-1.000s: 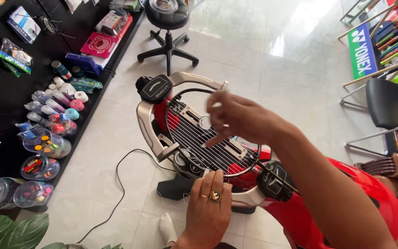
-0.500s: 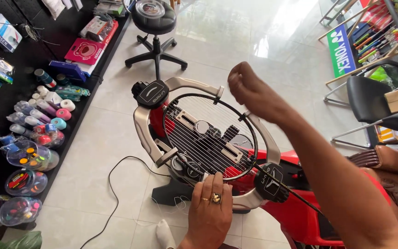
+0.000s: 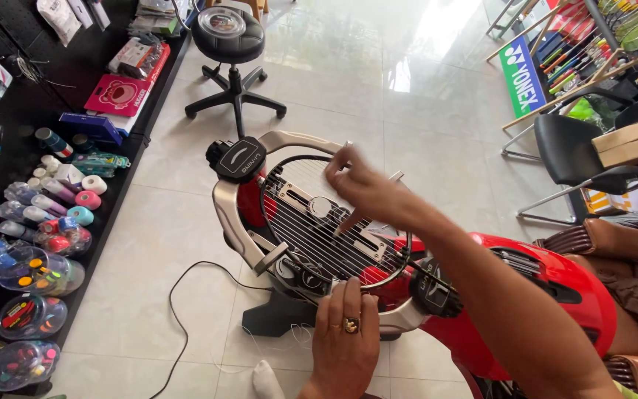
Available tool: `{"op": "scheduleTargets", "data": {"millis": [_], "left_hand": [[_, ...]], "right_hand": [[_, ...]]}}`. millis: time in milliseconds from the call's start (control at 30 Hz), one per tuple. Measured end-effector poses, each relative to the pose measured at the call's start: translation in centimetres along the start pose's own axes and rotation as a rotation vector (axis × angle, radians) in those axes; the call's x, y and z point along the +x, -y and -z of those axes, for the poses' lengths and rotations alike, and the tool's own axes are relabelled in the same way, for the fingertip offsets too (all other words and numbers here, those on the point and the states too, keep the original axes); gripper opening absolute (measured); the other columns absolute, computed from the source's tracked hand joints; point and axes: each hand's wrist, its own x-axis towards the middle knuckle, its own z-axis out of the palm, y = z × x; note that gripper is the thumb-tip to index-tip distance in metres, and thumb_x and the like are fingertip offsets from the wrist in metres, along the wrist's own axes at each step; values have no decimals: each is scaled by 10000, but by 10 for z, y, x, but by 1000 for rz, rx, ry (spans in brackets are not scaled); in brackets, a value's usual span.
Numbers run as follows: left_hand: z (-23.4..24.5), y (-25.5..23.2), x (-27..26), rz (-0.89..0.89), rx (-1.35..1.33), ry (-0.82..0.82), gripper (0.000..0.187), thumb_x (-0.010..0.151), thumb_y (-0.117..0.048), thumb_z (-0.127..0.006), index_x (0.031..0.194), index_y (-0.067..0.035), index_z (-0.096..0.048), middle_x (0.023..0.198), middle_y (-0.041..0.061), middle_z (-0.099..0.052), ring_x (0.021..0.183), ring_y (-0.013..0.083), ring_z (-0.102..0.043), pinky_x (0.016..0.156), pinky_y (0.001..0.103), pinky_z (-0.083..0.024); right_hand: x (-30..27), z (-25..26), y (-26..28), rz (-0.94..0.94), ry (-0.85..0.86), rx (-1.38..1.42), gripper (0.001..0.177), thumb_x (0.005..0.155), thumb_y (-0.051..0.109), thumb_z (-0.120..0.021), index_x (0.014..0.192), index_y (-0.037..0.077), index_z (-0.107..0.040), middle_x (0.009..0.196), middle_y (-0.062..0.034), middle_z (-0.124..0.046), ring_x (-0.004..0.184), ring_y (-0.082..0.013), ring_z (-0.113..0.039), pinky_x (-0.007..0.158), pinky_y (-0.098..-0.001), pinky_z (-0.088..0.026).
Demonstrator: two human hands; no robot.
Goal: Stringing a badminton racket using a professional stringing machine.
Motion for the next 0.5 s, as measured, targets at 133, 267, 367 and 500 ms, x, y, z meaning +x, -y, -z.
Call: {"op": "scheduleTargets", "data": {"millis": [133,267,367,500], "left_hand": [[0,1,-1,5,-32,35,255,954,-137,-634,1152,24,-635,1335,212,-558,1280,346,-510,1092,447,-388],[-6,1,-4,3,-65,57,255,924,-136,-646,1124,20,-625,1327,225,-556,1273,347,-513,1076,458,-388],[-20,0,-8,21,-94,46,238,923,-130,-664,1116,3,-629,1288,209,-564,1250,345,-528,1044,468,-396],[-32,0,-9,87,-75,36,158,933,-155,-672,1020,-32,-627,1263,211,-600,1221,344,-569,986,484,-417]], "right_hand": [[-8,11,10,86,-322,-463,404,1100,448,-420,1245,85,-315,660,-100,-532,605,-290,-529,532,-478,-469],[-43,-35,28,128,-133,-437,457,1036,423,-497,1270,85,-295,638,-157,-621,586,-294,-622,598,-490,-497],[-53,-46,40,139,46,-231,456,1050,438,-507,1294,88,-344,758,-163,-641,666,-243,-632,644,-469,-559],[-24,-28,37,-5,77,63,485,1047,451,-472,1313,66,-345,846,-86,-607,651,-162,-642,663,-431,-621]]}}
